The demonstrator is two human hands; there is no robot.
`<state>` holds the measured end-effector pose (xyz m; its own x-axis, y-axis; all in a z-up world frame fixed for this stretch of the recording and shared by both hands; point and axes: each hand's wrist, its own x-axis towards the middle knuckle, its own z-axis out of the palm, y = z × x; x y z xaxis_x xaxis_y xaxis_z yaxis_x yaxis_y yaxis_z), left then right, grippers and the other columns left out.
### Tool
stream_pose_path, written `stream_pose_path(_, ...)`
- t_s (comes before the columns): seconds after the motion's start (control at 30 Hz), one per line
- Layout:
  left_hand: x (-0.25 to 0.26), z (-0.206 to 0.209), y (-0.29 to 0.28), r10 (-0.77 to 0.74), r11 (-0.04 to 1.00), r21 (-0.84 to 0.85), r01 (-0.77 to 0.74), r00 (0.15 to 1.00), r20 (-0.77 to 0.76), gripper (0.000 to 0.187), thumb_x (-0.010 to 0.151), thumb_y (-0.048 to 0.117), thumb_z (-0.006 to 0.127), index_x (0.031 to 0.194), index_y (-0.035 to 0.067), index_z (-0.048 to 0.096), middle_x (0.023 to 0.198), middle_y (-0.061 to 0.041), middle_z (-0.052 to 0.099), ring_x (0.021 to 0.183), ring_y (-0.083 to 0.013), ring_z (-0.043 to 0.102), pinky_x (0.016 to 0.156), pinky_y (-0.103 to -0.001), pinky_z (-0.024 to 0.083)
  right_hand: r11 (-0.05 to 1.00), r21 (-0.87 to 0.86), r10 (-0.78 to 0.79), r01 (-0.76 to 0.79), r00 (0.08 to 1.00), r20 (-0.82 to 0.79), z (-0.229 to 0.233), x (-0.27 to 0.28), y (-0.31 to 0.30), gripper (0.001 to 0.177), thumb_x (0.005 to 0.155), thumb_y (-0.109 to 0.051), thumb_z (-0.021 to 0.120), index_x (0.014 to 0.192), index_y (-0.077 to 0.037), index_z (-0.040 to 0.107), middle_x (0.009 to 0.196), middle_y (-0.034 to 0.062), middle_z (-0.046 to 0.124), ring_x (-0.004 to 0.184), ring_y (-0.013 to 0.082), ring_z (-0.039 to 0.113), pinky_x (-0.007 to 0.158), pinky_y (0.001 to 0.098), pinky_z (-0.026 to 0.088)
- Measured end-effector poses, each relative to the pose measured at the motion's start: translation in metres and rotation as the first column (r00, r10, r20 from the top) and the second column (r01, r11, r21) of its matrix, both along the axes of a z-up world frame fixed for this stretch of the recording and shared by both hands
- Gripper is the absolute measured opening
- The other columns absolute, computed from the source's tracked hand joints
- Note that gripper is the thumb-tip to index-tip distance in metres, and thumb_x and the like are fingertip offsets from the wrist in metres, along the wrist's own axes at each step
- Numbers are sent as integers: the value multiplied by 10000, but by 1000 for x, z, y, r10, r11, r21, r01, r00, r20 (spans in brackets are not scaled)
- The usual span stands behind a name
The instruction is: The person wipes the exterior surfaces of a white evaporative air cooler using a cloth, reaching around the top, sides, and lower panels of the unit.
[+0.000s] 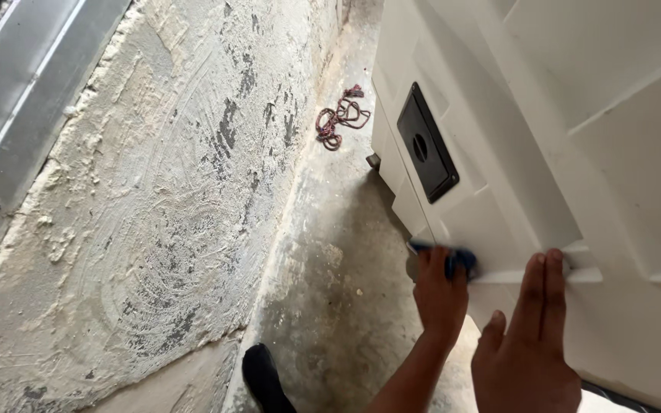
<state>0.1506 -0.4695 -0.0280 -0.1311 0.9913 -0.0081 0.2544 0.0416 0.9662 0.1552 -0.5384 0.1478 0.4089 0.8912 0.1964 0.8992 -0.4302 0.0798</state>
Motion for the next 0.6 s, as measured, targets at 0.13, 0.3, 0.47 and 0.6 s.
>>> stream_pose_path(0.13,-22,-30,-49,-402,890,-213,403,914,48,241,973,277,678,1082,62,669,940,-165,707,909,-395,693,783,-493,546,978,207,71,28,887,-456,-24,0,-7,772,888,-119,539,1624,-18,328,1765,213,250,1170,263,683,688,357,620)
stream_pose_path(0.3,-54,-78,-72,-323,829,-317,460,858,400,219,944,269,640,1108,130,683,845,-59,723,760,-162,684,687,-343,547,867,447,412,-219,820,-398,-132,3,-32,578,902,-97,529,1457,44,448,1508,345,386,1246,441,556,999,471,502)
stream_pose_path(0.47,-88,-145,-15,-111,961,-187,202,906,409,157,1028,225,600,1028,69,613,734,-44,654,625,-121,615,563,-315,512,907,417,316,-51,738,-597,-280,-10,-36,593,812,-24,535,1404,-23,520,1341,228,556,1139,338,642,999,452,531)
stream_pose_path(0.6,-110,-189,24,114,943,-311,120,760,640,165,998,251,563,1014,87,557,708,-28,583,510,-129,562,446,-347,496,985,140,53,105,584,-810,-365,-15,-15,664,812,1,585,1463,-107,509,1313,192,556,1159,322,645,959,447,536)
